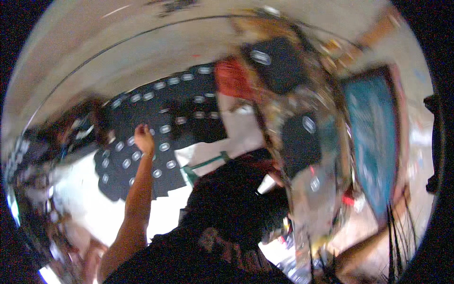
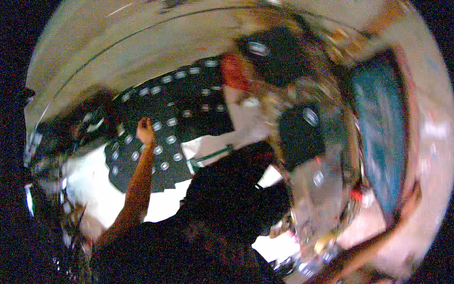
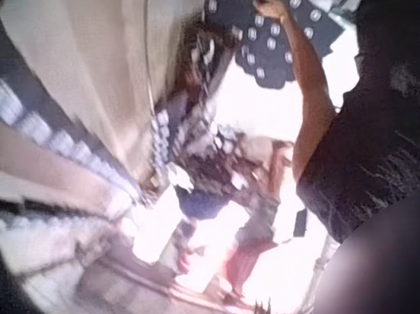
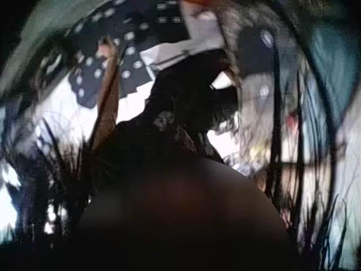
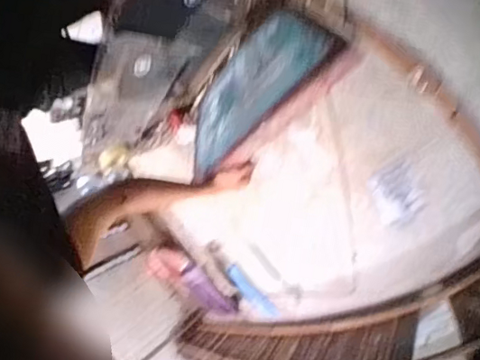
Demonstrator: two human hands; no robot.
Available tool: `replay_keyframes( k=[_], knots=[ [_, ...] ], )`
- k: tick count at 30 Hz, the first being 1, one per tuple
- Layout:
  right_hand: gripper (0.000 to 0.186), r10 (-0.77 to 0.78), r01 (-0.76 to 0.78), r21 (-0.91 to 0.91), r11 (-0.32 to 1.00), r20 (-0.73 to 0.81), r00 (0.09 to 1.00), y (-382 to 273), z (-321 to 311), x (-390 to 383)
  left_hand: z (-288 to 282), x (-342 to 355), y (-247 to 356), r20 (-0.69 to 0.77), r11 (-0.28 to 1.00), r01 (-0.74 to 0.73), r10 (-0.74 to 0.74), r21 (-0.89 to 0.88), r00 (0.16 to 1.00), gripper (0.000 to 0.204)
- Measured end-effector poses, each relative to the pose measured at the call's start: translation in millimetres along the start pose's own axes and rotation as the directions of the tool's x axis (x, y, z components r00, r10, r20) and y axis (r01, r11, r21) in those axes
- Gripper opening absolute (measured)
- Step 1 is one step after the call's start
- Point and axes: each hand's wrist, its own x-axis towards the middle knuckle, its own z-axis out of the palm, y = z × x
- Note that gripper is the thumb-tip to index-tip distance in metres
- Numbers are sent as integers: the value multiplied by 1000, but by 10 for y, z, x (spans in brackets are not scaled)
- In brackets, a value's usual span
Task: The person repeatedly places a black fabric piece with a white logo onto a screen printing frame, closes the frame, and uses a squeegee to pull ink across the screen. The person then opens the frame, removes the printed fabric, and repeats the process on multiple identical fabric pieces.
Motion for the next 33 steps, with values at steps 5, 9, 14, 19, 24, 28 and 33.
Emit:
replay_keyframes(
  k=[5, 9, 14, 19, 24, 28, 33],
  knots=[
    [60, 249, -231, 267, 936, -35, 968, -710, -196, 16, 862, -1080, 2195, 393, 669, -710, 727, -221, 563, 22],
    [66, 337, -331, 304, 893, 35, 941, -1344, -342, 108, 1380, -1964, 3269, 552, 308, -690, 818, -655, -159, 31],
    [63, 240, -195, 266, 944, -147, 960, -1674, -516, -77, 1853, -2574, 3733, 484, -117, -578, 429, -808, -763, 42],
    [69, 212, -182, 289, 940, -77, 974, -1580, -527, -83, 1867, -2867, 3725, 511, -173, -567, 285, -805, -811, 53],
    [67, 113, -60, 296, 953, -166, 980, -1435, -392, -26, 1772, -2979, 3679, 582, -49, -625, 314, -779, -750, 55],
    [64, 105, -37, 248, 968, -267, 958, -1456, -387, -46, 1726, -2921, 3574, 588, -178, -666, 343, -725, -732, 52],
    [63, 86, -44, 310, 950, -124, 989, -1444, -455, -72, 1772, -3074, 3323, 692, 138, -795, 593, -591, -412, 40]
  ],
)
